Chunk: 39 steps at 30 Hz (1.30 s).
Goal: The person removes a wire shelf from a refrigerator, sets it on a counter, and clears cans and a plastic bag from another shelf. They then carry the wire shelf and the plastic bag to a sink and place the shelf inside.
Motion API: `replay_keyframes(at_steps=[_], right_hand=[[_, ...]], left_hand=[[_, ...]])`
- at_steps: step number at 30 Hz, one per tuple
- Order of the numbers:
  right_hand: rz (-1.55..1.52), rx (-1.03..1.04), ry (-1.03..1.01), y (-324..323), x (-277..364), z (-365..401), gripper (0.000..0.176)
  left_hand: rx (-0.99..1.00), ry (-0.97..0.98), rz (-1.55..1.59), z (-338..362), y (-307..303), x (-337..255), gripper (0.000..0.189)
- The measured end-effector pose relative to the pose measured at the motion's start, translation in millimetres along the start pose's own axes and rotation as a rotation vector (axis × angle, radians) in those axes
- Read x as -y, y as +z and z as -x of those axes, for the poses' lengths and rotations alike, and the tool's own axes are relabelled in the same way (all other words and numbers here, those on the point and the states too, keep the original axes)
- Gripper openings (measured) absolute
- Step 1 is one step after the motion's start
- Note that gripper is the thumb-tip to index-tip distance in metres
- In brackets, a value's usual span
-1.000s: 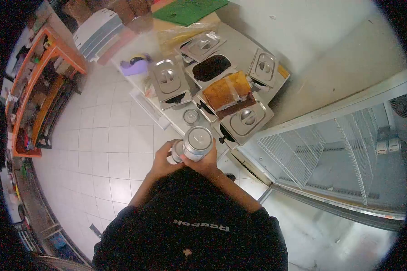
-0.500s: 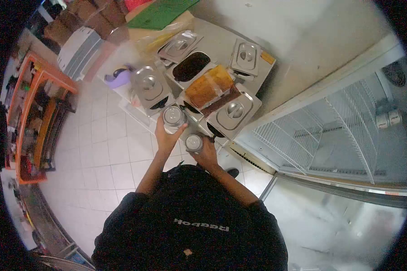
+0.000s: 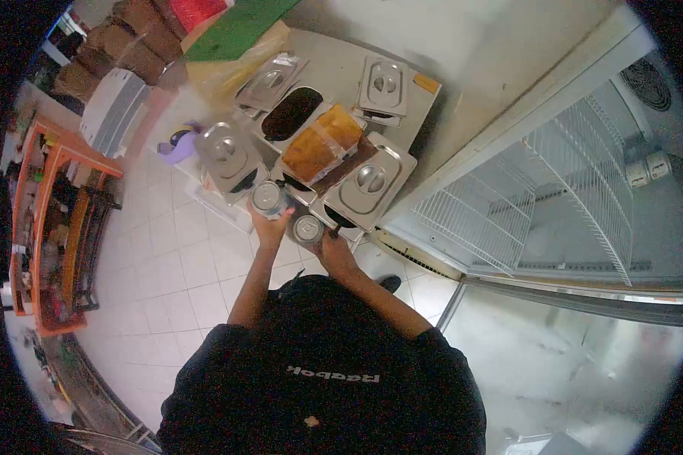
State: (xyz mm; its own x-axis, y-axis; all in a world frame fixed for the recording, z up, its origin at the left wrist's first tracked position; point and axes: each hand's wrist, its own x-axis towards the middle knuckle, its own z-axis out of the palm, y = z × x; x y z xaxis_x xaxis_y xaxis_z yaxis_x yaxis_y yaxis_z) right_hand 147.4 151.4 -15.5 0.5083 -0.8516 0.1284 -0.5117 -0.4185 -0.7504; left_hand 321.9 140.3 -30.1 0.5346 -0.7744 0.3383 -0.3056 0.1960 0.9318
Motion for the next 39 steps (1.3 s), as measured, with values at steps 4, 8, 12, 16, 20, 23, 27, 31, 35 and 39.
replay_keyframes(at_steps=[4, 8, 12, 16, 20, 23, 27, 31, 35, 39], right_hand=[[0.097, 0.212, -0.039, -7, -11, 13, 0.044], [0.071, 0.342, -0.065, -32, -22, 29, 0.045], [-0.340, 0.849, -0.146, -188, 28, 32, 0.047], [-0.406, 0.421, -0.095, -384, 62, 69, 0.038], [0.031, -0.924, -0.068, -532, 40, 74, 0.045], [0.670, -1.374, 0.178, -639, -29, 49, 0.086], [0.842, -1.347, 0.329, -719, -144, 35, 0.111], [0.792, -1.480, 0.338, -718, -171, 15, 0.095], [0.645, -1.402, 0.250, -732, -208, 28, 0.080], [0.492, -1.284, 0.335, -702, -154, 31, 0.081]], left_hand=[[-0.038, 0.022, -0.114, 5, 2, 20, 0.101], [-0.001, 0.014, -0.446, 22, -11, 75, 0.115], [-0.121, 0.054, -0.307, 34, -19, 61, 0.094], [-0.176, 0.224, -0.358, 47, -24, 11, 0.065], [-0.359, 0.178, -0.560, 56, -30, -6, 0.062], [-0.482, 0.234, -0.588, 54, -25, -23, 0.055], [-0.588, 0.266, -0.605, 57, -16, -51, 0.056], [-0.638, 0.323, -0.597, 63, 1, -82, 0.057], [-0.618, 0.342, -0.565, 71, 3, -86, 0.061], [-0.610, 0.357, -0.557, 66, -3, -83, 0.062]])
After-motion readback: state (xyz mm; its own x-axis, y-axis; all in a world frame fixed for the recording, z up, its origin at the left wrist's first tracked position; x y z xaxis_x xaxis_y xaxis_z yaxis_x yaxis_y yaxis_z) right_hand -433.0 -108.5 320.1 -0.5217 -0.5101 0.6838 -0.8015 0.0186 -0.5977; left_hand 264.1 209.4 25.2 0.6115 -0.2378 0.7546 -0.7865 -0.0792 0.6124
